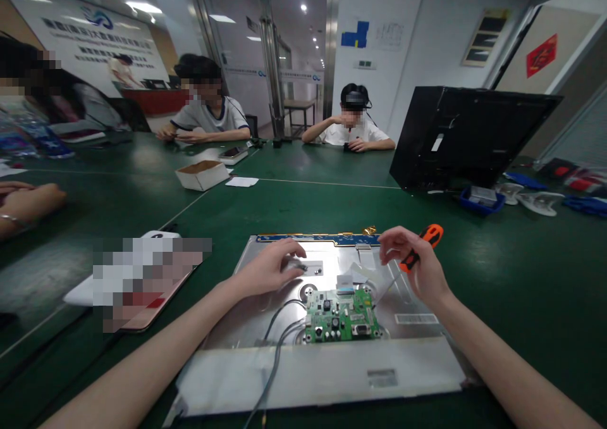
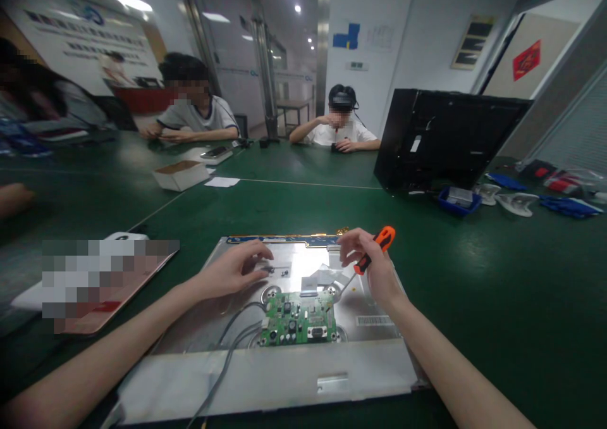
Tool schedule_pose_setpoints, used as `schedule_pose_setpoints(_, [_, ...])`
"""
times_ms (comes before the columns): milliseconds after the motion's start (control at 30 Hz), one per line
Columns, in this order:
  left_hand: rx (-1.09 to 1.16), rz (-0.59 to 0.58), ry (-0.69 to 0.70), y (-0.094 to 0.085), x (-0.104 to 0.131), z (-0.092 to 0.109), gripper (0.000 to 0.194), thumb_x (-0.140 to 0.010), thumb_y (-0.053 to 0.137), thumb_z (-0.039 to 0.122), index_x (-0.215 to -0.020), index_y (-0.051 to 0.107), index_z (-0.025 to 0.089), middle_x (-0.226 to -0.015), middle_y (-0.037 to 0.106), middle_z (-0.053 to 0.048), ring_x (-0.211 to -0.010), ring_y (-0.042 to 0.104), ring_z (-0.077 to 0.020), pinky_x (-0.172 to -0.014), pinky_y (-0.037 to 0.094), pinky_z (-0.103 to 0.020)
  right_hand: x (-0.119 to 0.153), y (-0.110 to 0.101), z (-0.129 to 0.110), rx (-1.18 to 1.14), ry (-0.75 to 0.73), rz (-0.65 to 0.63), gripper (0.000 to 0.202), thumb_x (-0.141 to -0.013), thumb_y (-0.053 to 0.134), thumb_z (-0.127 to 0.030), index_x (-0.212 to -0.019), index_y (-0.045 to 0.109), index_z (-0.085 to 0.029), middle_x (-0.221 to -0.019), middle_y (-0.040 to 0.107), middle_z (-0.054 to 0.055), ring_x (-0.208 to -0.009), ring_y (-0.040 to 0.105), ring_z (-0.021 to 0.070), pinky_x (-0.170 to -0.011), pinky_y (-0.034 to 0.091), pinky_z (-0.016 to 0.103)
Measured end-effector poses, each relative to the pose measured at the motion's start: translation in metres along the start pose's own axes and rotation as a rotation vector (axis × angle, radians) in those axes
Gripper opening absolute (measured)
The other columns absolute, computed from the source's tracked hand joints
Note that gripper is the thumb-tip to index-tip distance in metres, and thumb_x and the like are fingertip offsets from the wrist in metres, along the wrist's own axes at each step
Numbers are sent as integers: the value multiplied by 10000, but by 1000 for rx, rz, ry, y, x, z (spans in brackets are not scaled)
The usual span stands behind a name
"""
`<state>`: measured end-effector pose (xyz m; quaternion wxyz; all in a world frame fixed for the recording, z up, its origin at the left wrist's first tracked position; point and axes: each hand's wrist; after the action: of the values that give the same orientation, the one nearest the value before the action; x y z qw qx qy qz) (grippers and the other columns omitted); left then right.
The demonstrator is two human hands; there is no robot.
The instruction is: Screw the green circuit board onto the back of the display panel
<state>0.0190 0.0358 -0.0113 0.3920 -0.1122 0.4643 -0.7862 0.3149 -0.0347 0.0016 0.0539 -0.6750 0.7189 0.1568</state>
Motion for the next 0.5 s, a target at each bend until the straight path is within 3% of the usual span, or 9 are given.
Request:
schedule_pose_setpoints(167, [-20, -42, 1, 3, -1, -3, 145, -849, 635, 293, -927, 673, 177, -858, 652, -39, -759, 574, -199, -699, 430, -300, 0, 8, 16, -82, 229, 0, 554, -813, 526, -690, -667, 714, -190, -422, 350, -64, -365, 257, 80, -363, 244, 223])
schedule_pose_setpoints(500, [8, -41, -50, 0, -5, -7, 112, -846, 599, 228, -789, 675, 168, -727, 637, -19, -672, 557, -167, -635, 394, -258, 2, 11, 21, -169, 301, 3, 536, -741, 615, -704, -673, 696, -179, -422, 366, -72, -357, 248, 60, -347, 210, 203])
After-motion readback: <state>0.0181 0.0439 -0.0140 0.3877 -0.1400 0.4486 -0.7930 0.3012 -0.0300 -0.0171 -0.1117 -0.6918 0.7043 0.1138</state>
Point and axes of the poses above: each hand's wrist, its own x-axis away from the middle knuckle, its own y-axis out of the palm, z = x × y
